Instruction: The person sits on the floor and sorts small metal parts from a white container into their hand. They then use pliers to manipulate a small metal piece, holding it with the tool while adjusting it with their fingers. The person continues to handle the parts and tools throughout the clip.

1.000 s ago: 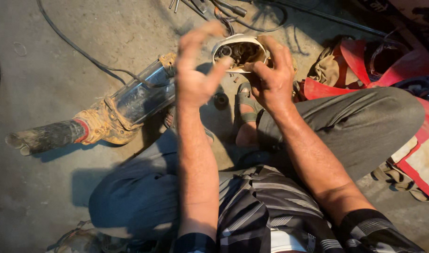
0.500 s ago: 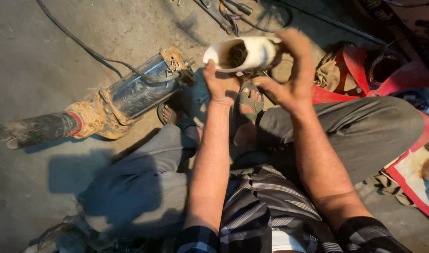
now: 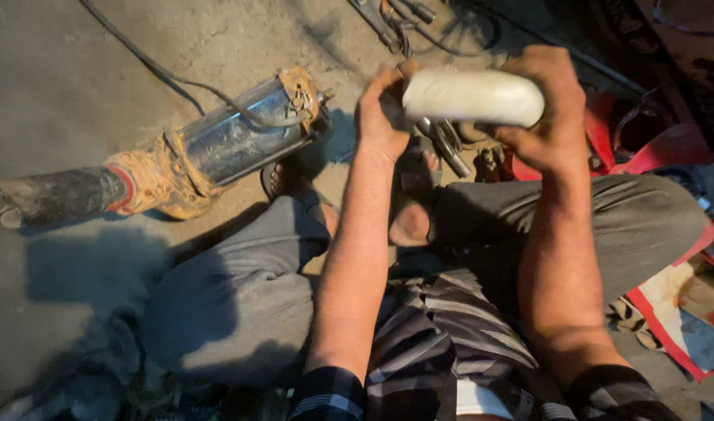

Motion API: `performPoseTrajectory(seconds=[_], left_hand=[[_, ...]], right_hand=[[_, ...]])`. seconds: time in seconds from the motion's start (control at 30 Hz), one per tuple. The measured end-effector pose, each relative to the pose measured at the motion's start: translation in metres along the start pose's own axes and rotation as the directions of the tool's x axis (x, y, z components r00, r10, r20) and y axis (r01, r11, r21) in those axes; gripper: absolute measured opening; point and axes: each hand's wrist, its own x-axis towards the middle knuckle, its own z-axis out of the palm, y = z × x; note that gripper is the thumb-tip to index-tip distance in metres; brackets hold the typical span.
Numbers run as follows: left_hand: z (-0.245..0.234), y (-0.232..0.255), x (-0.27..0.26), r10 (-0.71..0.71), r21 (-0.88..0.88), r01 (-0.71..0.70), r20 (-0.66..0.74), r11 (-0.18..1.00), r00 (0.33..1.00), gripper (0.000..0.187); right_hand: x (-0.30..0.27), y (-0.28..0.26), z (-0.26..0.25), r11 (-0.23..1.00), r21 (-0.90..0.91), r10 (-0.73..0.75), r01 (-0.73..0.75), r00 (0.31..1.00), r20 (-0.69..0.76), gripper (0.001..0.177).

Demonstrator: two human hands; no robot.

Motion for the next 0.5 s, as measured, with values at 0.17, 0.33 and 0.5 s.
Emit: performPoseTrajectory(seconds=[0.17, 0.33, 0.5], left_hand=[[-0.032, -0.034, 0.019, -0.222, -0.012, 0.222, 0.007, 0.975, 0.975, 0.041], [-0.029, -0.034, 0.007, -0.062, -0.106, 0.128, 0.478, 0.986, 0.876, 0.053], [-0.011, -0.017, -0.001, -0.131, -0.117, 0.192, 0.395, 0.974, 0.909, 0.049]], right_hand=[[0.021, -0.055, -0.010, 0.910, -0.370, -0.080, 0.186, 0.956, 0.283, 0.056], [0.042, -0.103, -0.001, 0.758, -0.532, -0.156, 0.379, 0.896, 0.417, 0.057], [0.053, -0.133, -0.010, 0.780, -0.486, -0.221, 0.393, 0.901, 0.374, 0.052]])
